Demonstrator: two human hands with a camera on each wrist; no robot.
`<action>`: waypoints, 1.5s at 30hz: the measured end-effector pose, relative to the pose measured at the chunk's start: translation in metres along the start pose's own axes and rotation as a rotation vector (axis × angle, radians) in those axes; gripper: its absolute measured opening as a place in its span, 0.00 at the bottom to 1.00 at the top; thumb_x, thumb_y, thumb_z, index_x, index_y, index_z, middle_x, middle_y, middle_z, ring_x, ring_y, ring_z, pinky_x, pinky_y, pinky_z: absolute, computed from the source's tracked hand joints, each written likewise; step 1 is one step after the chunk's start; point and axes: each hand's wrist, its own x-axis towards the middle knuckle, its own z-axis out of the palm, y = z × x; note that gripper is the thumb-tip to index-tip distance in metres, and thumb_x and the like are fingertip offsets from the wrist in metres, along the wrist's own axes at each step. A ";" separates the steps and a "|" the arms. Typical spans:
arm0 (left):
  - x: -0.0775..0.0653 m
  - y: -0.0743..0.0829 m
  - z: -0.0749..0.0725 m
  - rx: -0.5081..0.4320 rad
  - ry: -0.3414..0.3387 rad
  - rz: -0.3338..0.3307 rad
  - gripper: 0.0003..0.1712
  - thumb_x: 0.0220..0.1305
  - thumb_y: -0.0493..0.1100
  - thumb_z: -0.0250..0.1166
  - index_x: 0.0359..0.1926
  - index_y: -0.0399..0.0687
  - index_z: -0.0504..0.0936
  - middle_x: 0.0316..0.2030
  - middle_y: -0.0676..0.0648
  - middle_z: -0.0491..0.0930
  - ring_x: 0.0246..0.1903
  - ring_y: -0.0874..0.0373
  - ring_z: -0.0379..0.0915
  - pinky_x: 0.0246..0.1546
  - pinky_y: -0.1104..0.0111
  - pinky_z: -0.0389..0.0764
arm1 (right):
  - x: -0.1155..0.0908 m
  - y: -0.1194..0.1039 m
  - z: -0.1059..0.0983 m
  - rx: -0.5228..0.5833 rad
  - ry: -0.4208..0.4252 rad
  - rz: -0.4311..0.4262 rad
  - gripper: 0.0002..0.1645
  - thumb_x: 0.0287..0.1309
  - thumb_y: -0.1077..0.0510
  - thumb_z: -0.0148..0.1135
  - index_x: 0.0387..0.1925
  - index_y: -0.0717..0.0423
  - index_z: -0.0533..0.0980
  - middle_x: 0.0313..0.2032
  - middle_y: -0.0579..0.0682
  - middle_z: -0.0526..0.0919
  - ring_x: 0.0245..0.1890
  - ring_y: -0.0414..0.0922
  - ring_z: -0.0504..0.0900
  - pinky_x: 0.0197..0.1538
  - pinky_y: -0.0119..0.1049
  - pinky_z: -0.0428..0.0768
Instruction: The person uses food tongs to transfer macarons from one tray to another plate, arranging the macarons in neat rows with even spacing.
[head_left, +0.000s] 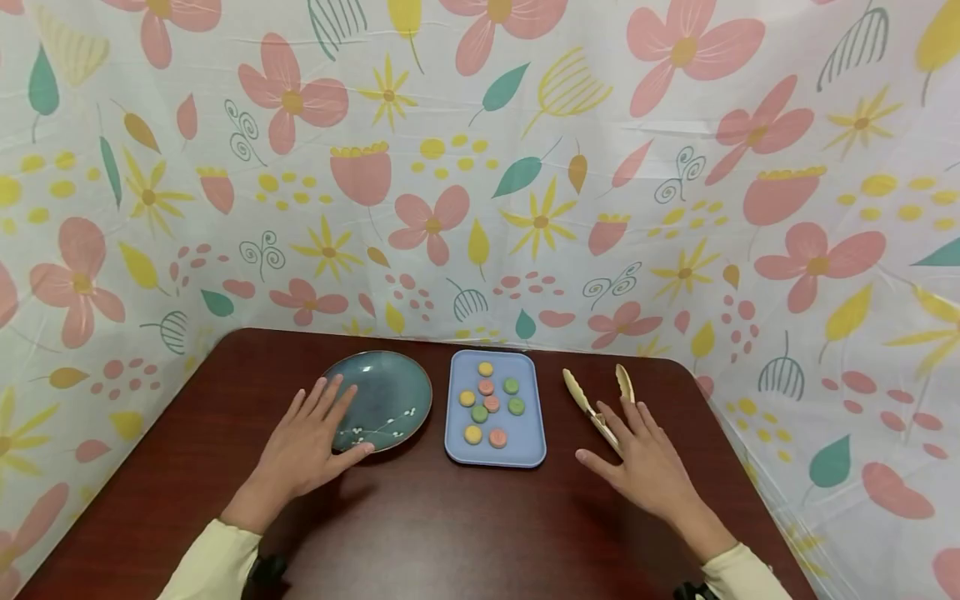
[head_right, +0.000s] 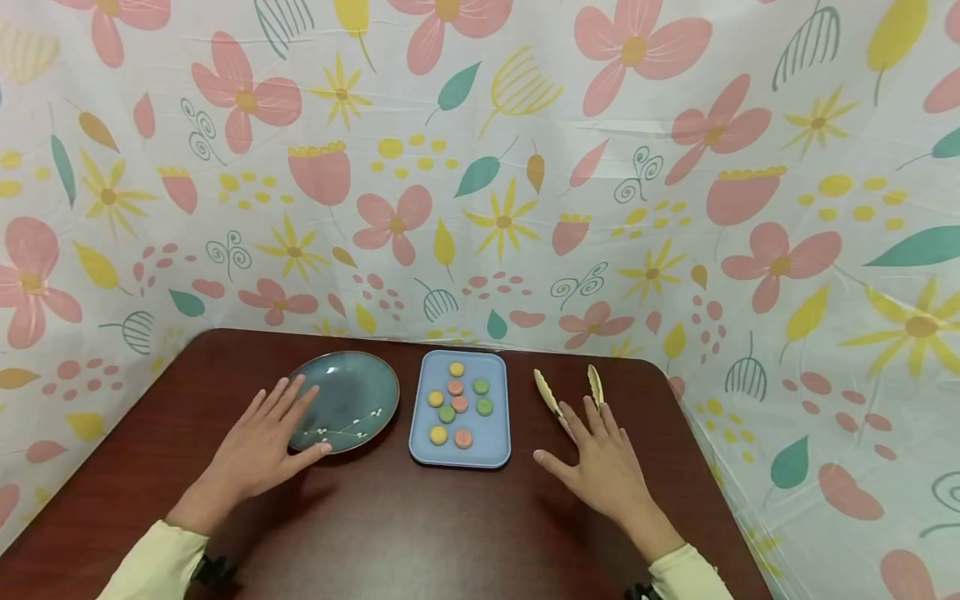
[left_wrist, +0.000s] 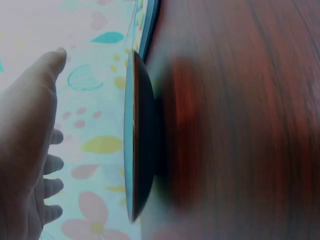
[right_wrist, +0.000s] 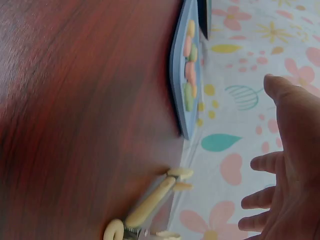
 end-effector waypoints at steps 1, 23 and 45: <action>-0.001 -0.003 0.000 -0.008 0.000 -0.008 0.56 0.64 0.77 0.57 0.79 0.44 0.59 0.79 0.36 0.54 0.77 0.36 0.47 0.74 0.40 0.51 | 0.000 0.001 -0.002 0.012 0.005 0.002 0.56 0.60 0.23 0.59 0.77 0.55 0.63 0.76 0.71 0.54 0.76 0.72 0.50 0.70 0.72 0.56; -0.018 -0.050 0.014 -0.341 -0.041 -0.240 0.60 0.63 0.71 0.65 0.82 0.45 0.50 0.81 0.39 0.45 0.73 0.31 0.54 0.60 0.29 0.65 | 0.000 0.036 -0.011 0.079 0.028 0.087 0.55 0.64 0.27 0.60 0.77 0.59 0.60 0.73 0.73 0.59 0.69 0.75 0.62 0.60 0.76 0.66; -0.020 -0.060 0.037 -0.593 -0.092 -0.287 0.65 0.59 0.66 0.72 0.82 0.40 0.47 0.80 0.35 0.44 0.76 0.29 0.46 0.67 0.32 0.60 | 0.005 0.063 0.004 0.135 -0.025 0.220 0.64 0.62 0.24 0.58 0.77 0.68 0.53 0.71 0.76 0.60 0.69 0.75 0.62 0.62 0.73 0.66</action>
